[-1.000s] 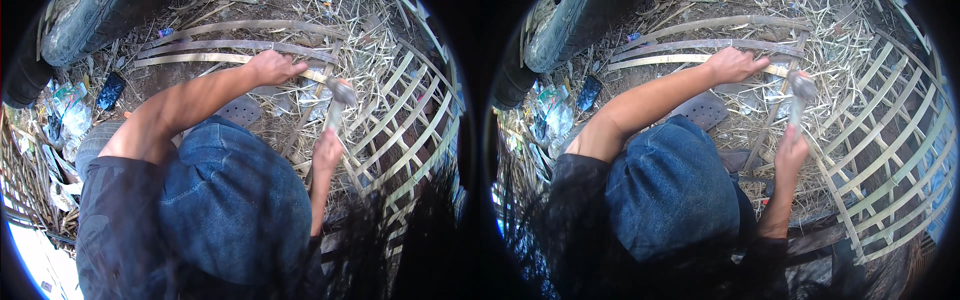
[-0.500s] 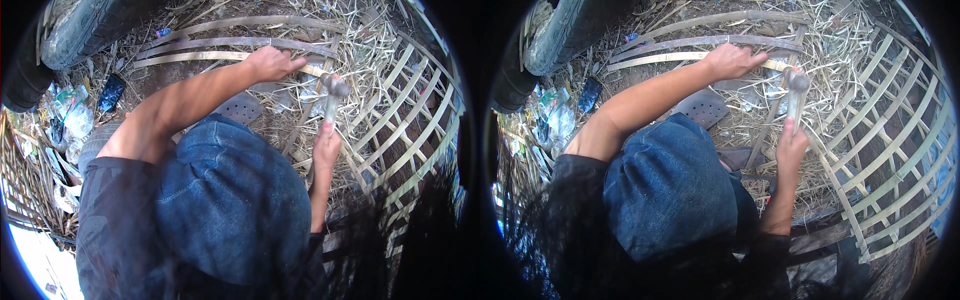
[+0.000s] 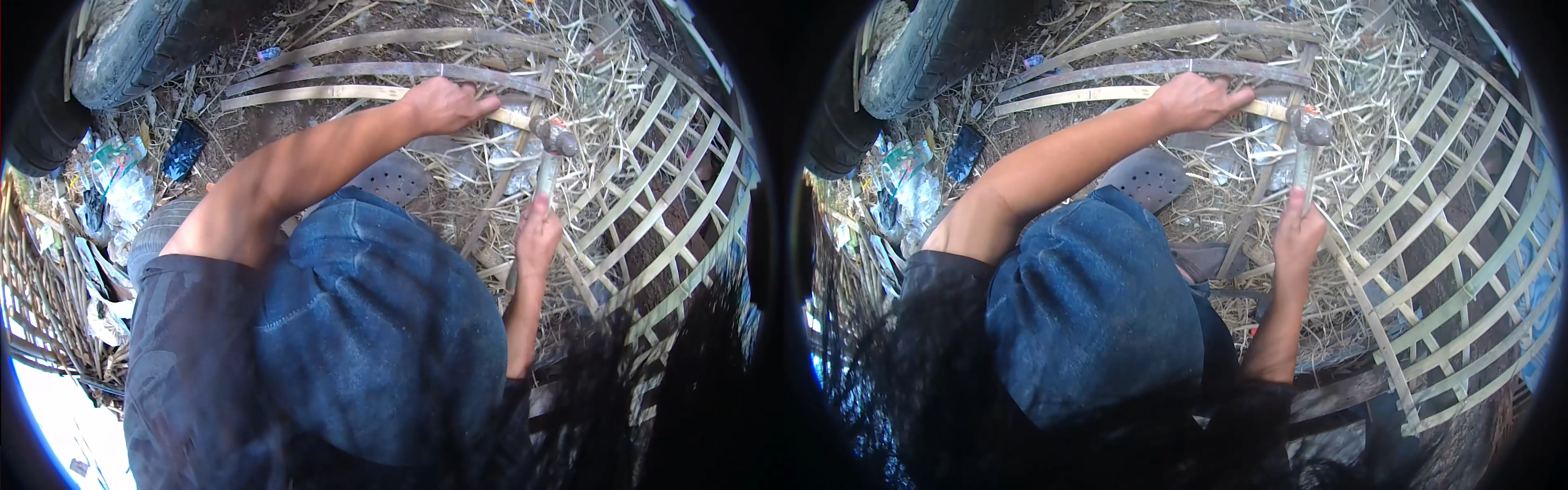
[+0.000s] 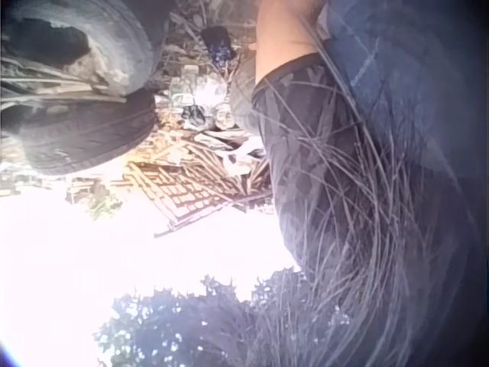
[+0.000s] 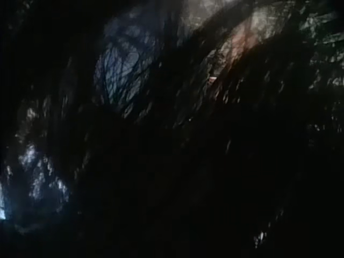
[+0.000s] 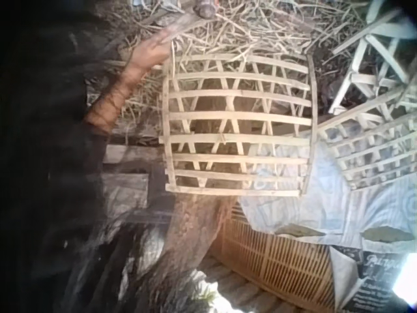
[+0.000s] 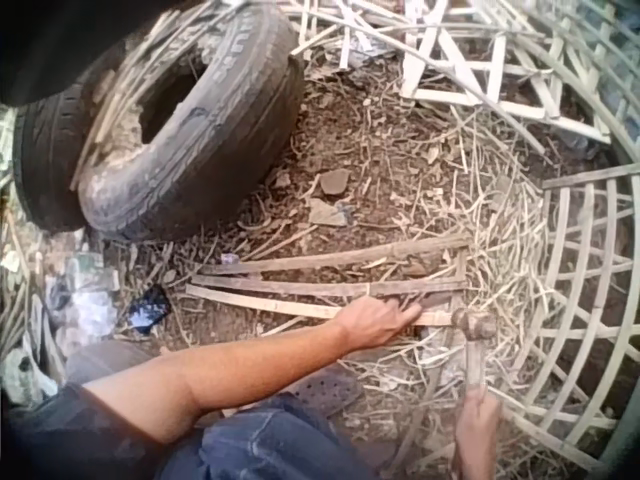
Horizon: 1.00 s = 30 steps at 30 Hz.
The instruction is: The person constructs a bamboo lattice by hammering nails into intersecting bamboo strips and then repositions a partially completed lattice section.
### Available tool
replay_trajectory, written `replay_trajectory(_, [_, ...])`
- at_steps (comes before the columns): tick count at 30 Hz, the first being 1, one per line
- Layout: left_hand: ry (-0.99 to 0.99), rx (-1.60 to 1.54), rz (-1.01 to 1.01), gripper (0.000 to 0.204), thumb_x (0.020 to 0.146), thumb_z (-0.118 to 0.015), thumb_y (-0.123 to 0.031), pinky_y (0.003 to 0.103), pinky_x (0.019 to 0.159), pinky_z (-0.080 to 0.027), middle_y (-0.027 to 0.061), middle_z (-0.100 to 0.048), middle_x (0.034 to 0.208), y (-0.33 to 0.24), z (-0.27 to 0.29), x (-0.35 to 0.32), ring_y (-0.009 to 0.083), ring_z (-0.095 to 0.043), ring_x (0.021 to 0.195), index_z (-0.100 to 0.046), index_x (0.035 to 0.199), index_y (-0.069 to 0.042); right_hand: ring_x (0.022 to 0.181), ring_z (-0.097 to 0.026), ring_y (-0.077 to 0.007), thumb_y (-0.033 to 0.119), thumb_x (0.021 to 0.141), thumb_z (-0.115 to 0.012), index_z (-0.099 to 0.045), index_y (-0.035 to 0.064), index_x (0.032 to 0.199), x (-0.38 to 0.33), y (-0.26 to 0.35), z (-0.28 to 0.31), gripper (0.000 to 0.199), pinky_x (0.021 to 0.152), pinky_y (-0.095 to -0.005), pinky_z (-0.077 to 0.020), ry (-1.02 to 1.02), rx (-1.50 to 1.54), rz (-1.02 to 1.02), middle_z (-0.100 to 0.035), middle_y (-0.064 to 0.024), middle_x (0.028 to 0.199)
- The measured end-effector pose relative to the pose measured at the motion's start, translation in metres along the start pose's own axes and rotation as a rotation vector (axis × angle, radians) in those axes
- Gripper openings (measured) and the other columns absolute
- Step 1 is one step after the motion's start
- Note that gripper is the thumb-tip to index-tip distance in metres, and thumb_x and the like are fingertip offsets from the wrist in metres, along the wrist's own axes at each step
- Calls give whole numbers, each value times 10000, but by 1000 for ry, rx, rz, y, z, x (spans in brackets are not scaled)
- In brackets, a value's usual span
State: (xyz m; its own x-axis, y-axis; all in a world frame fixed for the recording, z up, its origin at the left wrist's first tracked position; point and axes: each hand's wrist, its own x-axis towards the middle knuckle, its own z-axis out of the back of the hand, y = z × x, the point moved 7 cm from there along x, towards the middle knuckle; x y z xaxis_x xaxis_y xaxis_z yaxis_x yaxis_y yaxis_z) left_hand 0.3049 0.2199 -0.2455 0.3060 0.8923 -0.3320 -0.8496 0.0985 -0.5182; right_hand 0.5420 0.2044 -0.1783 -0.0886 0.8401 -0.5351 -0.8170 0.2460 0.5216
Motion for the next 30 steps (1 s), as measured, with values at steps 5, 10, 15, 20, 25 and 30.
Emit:
replay_trajectory(5, [-1, -23, 39, 251, 928, -396, -161, 425, 521, -545, 199, -615, 898, 3, -5, -6, 330, -670, 673, -407, 1179, -163, 399, -398, -68, 519, 973, -370, -511, 49, 728, -24, 43, 18, 548, 348, -215, -313, -43, 113, 31, -451, 15, 532])
replay_trajectory(10, [-74, 33, -24, 246, 960, -388, -213, 390, 379, -478, 171, -568, 808, 8, -14, -4, 285, -632, 537, -373, 1196, -150, 468, -426, -109, 433, 974, -442, -507, 16, 644, -13, 39, 10, 536, 442, -281, -301, -10, 128, 23, -439, 0, 516])
replay_trajectory(15, [-107, 74, -46, 249, 956, -399, -200, 386, 374, -472, 170, -567, 781, 1, -16, 3, 276, -621, 519, -373, 1198, -146, 473, -415, -72, 483, 967, -436, -513, 39, 701, -19, 14, 10, 523, 423, -225, -295, -34, -14, -21, -434, 12, 542])
replay_trajectory(20, [-44, 32, -16, 256, 962, -395, -210, 388, 385, -482, 179, -571, 793, 10, -17, -6, 285, -637, 543, -366, 1209, -150, 448, -406, -80, 503, 962, -428, -527, 34, 689, -41, 58, 13, 552, 405, -240, -297, -59, 72, 144, -432, 10, 528])
replay_trajectory(25, [-114, 24, -47, 237, 958, -374, -206, 412, 410, -492, 192, -593, 802, 4, -12, -2, 306, -647, 576, -386, 1189, -152, 472, -434, -110, 497, 966, -417, -530, 43, 679, -14, 37, 1, 549, 430, -301, -333, 7, -139, 63, -458, -15, 542])
replay_trajectory(30, [-82, 20, -12, 232, 948, -384, -196, 418, 419, -495, 182, -598, 791, 8, -13, -6, 307, -648, 578, -399, 1176, -152, 476, -443, -85, 419, 964, -471, -547, -2, 693, -31, 65, 11, 506, 444, -263, -327, -56, 4, 76, -459, -15, 520])
